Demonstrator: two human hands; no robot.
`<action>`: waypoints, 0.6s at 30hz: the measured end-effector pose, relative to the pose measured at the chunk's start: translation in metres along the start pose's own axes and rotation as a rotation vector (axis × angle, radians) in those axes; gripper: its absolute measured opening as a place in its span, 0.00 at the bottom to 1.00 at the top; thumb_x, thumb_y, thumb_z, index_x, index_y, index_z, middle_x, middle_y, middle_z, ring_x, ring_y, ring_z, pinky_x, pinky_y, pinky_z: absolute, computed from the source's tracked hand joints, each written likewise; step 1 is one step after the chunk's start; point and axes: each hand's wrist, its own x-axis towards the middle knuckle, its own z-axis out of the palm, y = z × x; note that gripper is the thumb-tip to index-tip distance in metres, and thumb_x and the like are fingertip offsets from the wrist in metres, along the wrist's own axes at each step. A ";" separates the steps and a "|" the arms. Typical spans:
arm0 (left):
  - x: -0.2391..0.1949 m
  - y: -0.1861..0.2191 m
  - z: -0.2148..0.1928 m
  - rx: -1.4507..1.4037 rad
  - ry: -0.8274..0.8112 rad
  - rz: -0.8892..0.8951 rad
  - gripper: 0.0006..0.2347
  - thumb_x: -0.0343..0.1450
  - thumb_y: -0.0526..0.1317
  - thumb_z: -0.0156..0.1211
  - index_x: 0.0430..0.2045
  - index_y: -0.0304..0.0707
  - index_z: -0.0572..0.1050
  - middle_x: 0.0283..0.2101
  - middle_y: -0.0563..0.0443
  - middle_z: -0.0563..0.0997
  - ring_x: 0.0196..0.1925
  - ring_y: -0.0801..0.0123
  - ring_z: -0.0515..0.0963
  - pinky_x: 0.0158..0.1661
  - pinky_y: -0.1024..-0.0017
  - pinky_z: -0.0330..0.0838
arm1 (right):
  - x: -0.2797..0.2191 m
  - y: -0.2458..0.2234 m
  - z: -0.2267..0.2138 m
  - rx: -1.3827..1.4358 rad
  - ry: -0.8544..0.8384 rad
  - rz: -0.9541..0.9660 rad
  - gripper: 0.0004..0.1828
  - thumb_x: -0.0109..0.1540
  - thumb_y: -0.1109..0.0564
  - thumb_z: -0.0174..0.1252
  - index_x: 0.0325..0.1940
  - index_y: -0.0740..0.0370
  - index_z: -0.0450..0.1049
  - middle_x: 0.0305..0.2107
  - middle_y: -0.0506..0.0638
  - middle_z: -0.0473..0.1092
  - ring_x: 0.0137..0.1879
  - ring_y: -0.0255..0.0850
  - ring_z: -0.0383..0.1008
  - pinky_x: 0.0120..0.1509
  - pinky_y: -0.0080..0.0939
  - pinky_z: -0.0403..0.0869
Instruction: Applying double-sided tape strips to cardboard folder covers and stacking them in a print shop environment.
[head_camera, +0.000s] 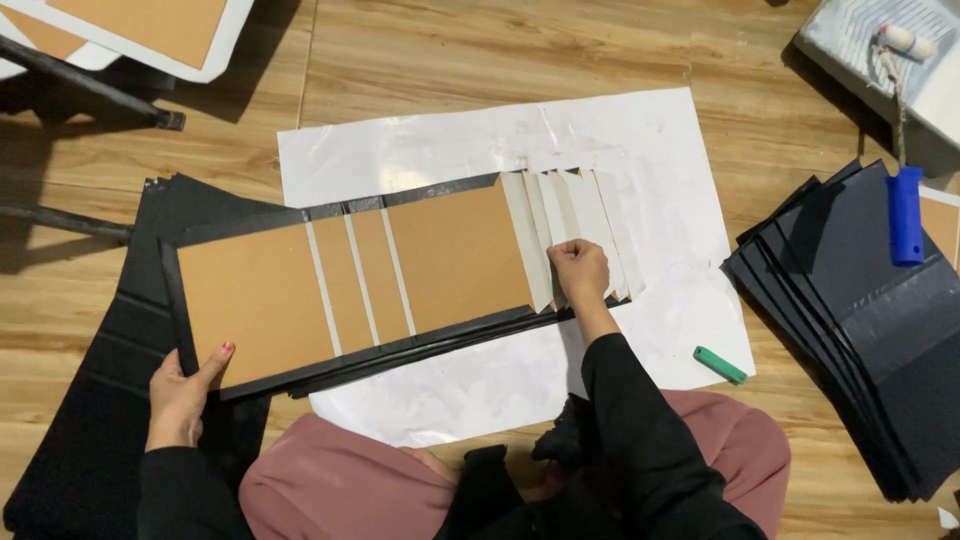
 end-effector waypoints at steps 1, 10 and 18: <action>0.003 -0.001 0.000 -0.017 0.002 -0.021 0.18 0.61 0.39 0.61 0.42 0.31 0.68 0.43 0.44 0.74 0.43 0.66 0.73 0.43 0.71 0.68 | 0.002 -0.002 -0.001 -0.003 -0.018 -0.007 0.07 0.53 0.49 0.56 0.24 0.51 0.72 0.19 0.38 0.68 0.28 0.34 0.67 0.30 0.38 0.64; -0.007 0.005 0.000 -0.023 -0.009 -0.082 0.19 0.62 0.38 0.60 0.45 0.35 0.65 0.46 0.47 0.72 0.47 0.69 0.71 0.46 0.75 0.65 | 0.000 -0.003 -0.008 0.142 -0.074 0.047 0.08 0.49 0.48 0.62 0.25 0.53 0.75 0.22 0.40 0.72 0.31 0.31 0.69 0.35 0.32 0.65; -0.003 0.002 0.000 -0.061 -0.017 -0.053 0.15 0.62 0.37 0.60 0.42 0.36 0.69 0.43 0.48 0.74 0.44 0.69 0.72 0.45 0.74 0.68 | -0.003 -0.009 -0.011 0.098 -0.081 0.119 0.07 0.47 0.47 0.63 0.24 0.49 0.75 0.23 0.38 0.73 0.31 0.30 0.69 0.35 0.29 0.65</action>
